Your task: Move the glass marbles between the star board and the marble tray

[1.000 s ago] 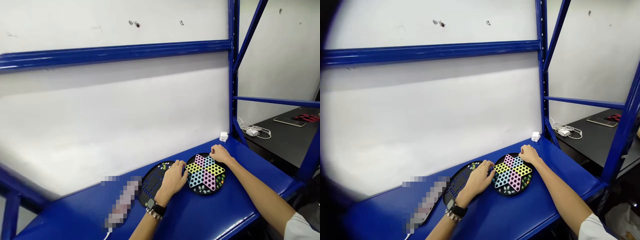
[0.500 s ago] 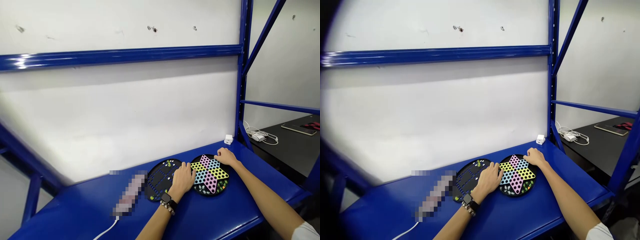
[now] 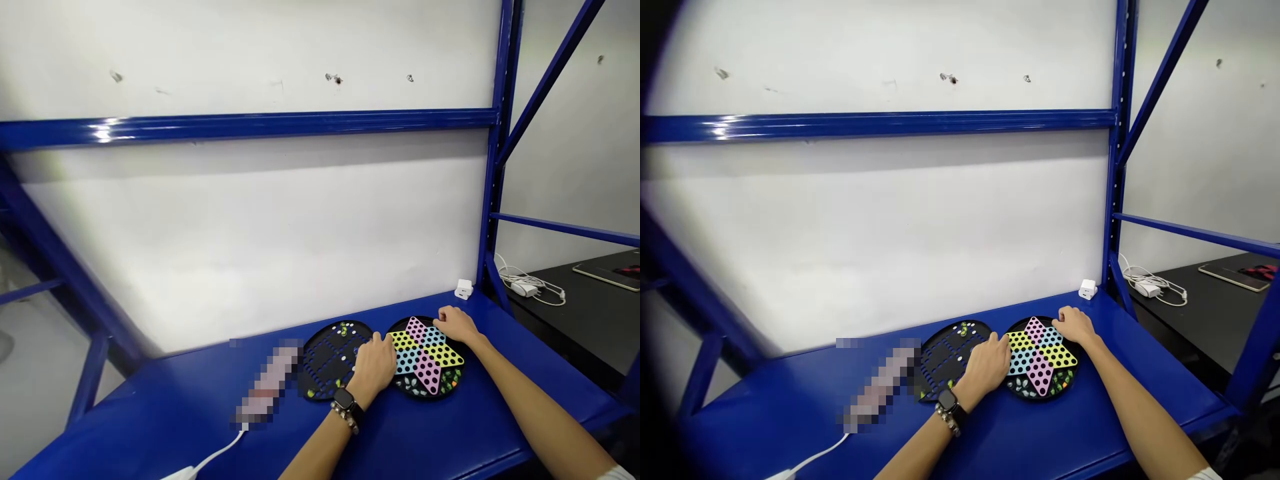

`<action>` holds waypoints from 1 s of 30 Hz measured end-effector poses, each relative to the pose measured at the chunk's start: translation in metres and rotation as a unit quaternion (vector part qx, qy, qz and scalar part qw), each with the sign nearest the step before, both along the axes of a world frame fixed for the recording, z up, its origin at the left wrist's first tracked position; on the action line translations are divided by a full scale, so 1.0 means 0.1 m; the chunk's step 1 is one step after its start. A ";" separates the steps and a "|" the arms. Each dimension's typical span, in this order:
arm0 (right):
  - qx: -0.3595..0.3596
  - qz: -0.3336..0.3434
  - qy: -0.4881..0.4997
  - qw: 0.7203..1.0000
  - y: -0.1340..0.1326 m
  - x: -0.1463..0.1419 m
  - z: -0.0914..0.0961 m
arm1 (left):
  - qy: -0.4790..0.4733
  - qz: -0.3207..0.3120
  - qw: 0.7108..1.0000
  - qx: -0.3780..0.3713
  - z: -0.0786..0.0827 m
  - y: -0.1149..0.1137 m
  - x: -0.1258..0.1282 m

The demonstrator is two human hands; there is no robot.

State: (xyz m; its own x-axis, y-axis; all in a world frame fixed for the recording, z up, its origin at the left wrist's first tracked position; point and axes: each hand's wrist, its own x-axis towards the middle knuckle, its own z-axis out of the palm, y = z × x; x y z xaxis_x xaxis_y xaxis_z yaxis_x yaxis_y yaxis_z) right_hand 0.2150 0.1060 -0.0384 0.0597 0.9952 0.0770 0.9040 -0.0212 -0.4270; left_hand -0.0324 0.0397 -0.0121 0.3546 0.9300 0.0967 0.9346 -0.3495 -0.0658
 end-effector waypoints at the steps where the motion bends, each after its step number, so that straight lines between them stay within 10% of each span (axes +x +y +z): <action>1: 0.000 0.001 0.000 1.000 0.00 0.00 0.00 | 0.000 0.001 1.000 0.000 -0.01 0.01 0.00; 30: -0.006 0.009 -0.019 1.000 -0.01 0.04 0.03 | -0.081 0.001 0.997 -0.002 -0.06 0.12 -0.08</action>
